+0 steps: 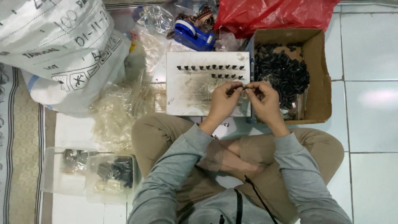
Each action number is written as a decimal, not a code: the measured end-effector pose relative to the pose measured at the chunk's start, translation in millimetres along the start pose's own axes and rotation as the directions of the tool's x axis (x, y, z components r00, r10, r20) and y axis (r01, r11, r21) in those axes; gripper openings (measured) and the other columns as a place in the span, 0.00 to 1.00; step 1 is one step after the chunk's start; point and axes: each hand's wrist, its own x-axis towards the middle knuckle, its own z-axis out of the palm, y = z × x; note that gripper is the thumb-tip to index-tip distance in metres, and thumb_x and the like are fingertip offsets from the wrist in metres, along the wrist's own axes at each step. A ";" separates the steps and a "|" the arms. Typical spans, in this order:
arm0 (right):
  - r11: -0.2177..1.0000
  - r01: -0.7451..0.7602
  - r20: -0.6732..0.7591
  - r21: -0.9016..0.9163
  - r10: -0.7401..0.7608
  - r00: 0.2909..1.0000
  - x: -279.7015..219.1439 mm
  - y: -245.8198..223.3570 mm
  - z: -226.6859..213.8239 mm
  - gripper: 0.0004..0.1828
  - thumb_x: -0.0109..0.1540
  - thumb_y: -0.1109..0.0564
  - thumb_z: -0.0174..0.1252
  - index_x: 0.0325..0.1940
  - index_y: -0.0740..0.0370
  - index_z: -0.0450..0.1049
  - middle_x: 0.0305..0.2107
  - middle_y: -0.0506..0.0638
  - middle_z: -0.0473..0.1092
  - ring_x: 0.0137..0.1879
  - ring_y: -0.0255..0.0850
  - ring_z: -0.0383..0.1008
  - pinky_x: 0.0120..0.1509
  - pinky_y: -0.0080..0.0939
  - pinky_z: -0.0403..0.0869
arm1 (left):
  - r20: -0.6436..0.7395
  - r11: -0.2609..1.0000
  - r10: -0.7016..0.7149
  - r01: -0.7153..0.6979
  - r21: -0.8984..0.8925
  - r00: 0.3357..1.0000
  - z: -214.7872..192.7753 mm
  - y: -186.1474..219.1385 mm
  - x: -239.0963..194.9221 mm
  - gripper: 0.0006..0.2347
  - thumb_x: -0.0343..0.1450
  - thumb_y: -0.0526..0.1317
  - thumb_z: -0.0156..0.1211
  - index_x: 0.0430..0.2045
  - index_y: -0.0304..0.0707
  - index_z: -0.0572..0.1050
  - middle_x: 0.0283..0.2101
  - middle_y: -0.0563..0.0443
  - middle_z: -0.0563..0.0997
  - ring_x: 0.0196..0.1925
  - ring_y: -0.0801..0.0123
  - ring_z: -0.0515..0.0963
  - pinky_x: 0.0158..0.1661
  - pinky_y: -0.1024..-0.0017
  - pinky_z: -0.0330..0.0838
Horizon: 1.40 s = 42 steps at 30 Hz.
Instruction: The person sits cross-legged on the floor and repeatedly picks small black components from a cardboard box, attaches them to a white board with pre-drilled holes, and returns to the box for more. The process continues until the board is filled with components.
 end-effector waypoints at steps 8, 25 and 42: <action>0.957 0.183 0.115 -0.226 -0.161 0.980 19.2 -8.9 15.6 0.06 0.66 0.64 0.64 0.47 0.65 0.80 0.34 0.56 0.70 0.43 0.52 0.73 0.45 0.46 0.71 | 0.098 0.612 -0.349 0.147 0.777 0.932 -72.3 47.2 -7.8 0.42 0.65 0.32 0.68 0.70 0.14 0.46 0.48 0.13 0.77 0.51 0.28 0.80 0.47 0.34 0.73; 0.561 0.521 0.376 -0.644 -0.361 0.853 81.7 4.7 104.9 0.07 0.59 0.56 0.69 0.40 0.49 0.79 0.36 0.46 0.64 0.46 0.48 0.67 0.50 0.49 0.62 | 0.113 0.663 -0.386 0.191 0.724 0.916 -62.9 -15.0 25.1 0.37 0.70 0.29 0.55 0.74 0.25 0.43 0.56 0.19 0.75 0.51 0.35 0.81 0.41 0.39 0.78; 0.600 0.465 0.344 -0.651 -0.312 0.886 76.7 23.3 108.9 0.11 0.59 0.52 0.69 0.45 0.48 0.79 0.36 0.46 0.66 0.46 0.48 0.68 0.53 0.48 0.64 | 0.124 0.651 -0.411 0.195 0.734 0.903 -55.1 -41.2 43.2 0.38 0.69 0.33 0.56 0.74 0.25 0.40 0.54 0.23 0.77 0.55 0.34 0.78 0.42 0.34 0.76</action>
